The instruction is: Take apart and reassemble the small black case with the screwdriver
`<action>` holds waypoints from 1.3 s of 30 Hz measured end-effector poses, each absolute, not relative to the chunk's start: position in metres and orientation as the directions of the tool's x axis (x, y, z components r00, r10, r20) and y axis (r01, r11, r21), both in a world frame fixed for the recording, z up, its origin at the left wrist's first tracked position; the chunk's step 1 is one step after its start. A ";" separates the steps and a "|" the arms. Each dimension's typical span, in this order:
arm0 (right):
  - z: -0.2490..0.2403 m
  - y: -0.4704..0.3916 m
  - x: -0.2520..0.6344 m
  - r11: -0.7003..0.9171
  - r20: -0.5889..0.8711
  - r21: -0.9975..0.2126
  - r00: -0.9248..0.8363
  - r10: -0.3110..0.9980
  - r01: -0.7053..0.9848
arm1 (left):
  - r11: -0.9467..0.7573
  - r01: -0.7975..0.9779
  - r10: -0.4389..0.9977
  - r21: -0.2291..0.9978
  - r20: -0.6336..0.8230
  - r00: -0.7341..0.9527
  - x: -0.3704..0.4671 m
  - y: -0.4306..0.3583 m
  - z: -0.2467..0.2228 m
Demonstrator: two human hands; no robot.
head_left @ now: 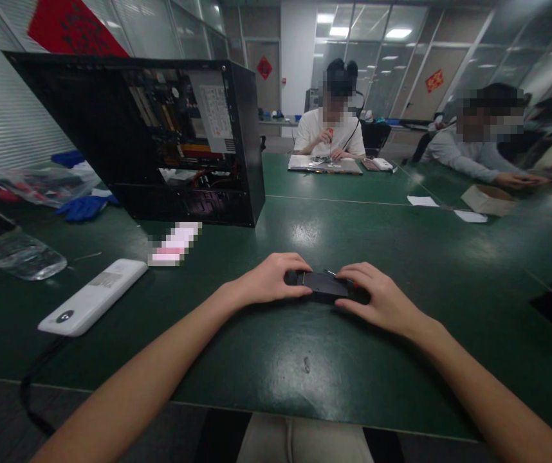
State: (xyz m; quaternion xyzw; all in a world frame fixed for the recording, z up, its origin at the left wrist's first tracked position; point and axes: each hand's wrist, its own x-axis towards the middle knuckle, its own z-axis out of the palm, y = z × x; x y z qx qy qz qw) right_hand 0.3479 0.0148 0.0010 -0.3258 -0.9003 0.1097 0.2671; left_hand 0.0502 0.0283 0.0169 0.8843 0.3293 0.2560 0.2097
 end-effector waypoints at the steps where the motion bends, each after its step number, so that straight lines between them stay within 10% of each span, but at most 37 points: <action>1: -0.001 0.015 0.347 0.760 0.415 -0.382 -0.638 0.649 0.525 | -0.697 0.471 0.686 0.540 0.311 0.658 0.049 0.028 0.018; 30: -0.006 0.013 0.342 0.741 0.536 -0.541 -0.517 0.668 0.396 | -0.675 0.433 0.687 0.598 0.293 0.665 0.042 0.021 0.039; 39: -0.001 0.032 0.325 0.537 0.441 -0.719 -0.308 0.843 0.441 | -0.466 0.369 0.879 0.804 0.371 0.300 0.055 0.029 0.020</action>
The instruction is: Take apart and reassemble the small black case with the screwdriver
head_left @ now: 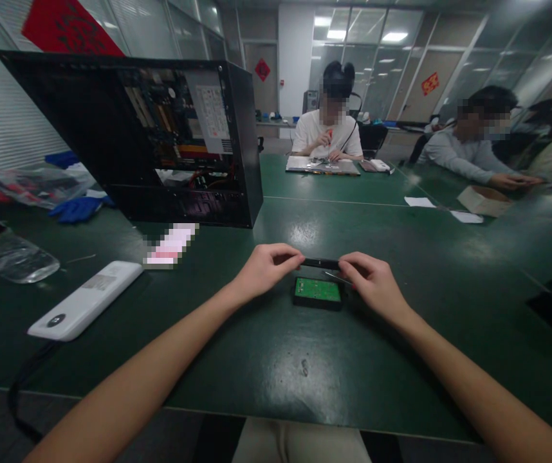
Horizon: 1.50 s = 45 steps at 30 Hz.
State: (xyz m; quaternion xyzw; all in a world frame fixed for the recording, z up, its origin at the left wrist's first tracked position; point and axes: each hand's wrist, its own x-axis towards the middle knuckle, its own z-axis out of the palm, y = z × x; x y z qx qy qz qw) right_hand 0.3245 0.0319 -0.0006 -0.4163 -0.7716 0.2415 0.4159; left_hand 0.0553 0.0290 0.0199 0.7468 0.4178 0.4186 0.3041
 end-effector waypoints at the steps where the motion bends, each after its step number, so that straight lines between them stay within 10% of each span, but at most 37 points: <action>1: -0.001 0.036 0.321 0.520 0.430 -0.727 -0.295 0.854 0.448 | -0.423 0.352 0.901 0.835 0.346 0.261 0.056 0.031 0.016; 8: -0.014 0.059 0.305 0.510 0.394 -0.692 -0.324 0.860 0.510 | -0.353 0.422 0.936 0.835 0.317 0.155 0.052 0.044 -0.002; 23: -0.001 0.012 0.317 0.779 0.320 -0.304 -0.711 0.626 0.548 | -0.448 0.817 0.873 0.363 0.377 0.311 0.037 0.051 -0.016; 30: -0.001 0.009 0.319 0.758 0.284 -0.357 -0.710 0.645 0.546 | -0.451 0.822 0.865 0.347 0.399 0.306 0.037 0.050 -0.013; 38: 0.027 0.044 0.417 0.561 0.540 -0.398 -0.309 0.783 0.726 | -0.497 0.789 0.837 0.360 0.439 0.327 0.038 0.048 -0.012; 45: 0.032 0.094 0.615 -0.059 0.528 -0.176 0.145 0.837 0.983 | -0.508 0.791 0.836 0.342 0.417 0.356 0.044 0.043 -0.010</action>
